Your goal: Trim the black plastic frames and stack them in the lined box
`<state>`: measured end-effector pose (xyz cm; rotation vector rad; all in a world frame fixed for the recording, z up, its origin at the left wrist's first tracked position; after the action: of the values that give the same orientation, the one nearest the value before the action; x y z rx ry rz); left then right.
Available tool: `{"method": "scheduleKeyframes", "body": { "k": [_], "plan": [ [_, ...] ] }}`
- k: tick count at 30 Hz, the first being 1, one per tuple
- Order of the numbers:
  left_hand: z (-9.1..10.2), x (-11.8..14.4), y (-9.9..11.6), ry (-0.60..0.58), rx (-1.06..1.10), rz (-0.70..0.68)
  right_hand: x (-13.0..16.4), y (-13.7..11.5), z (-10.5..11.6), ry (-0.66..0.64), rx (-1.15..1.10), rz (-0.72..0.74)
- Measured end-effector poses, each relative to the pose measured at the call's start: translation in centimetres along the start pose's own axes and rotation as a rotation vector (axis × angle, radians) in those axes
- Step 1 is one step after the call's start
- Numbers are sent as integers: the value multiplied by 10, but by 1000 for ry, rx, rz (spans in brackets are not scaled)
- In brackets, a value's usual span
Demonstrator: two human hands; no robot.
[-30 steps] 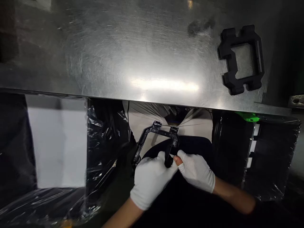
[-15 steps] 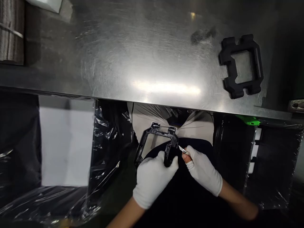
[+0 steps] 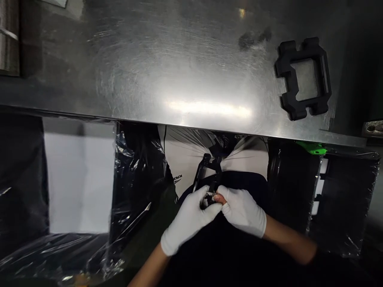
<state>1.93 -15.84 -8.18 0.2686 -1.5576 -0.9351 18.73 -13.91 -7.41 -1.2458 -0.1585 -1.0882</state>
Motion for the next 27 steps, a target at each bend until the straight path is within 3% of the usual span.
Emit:
{"method": "scheduleKeyframes", "body": {
  "k": [10,15,19,23,27],
  "plan": [
    [-14,6,-2,124,136,-58,0,-11,-4,-7,44,-123],
    [-21,12,3,138,253,-70,11,-5,-1,83,-129,-30],
    [-22,9,8,79,364,-36,16,2,9,147,-266,59],
    [-4,23,5,-7,490,-92,16,11,24,171,-305,105],
    [44,54,14,-138,640,-301,26,28,51,95,-484,-1]
  ]
}}
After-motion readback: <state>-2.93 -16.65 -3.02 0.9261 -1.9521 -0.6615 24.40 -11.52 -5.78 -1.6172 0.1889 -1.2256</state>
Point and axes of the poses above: each hand's wrist, its own x-axis away from the middle knuckle, its own z-axis out of the back of the hand, y = z × x, the point moved 3 cm from there along -x, towards the middle knuckle
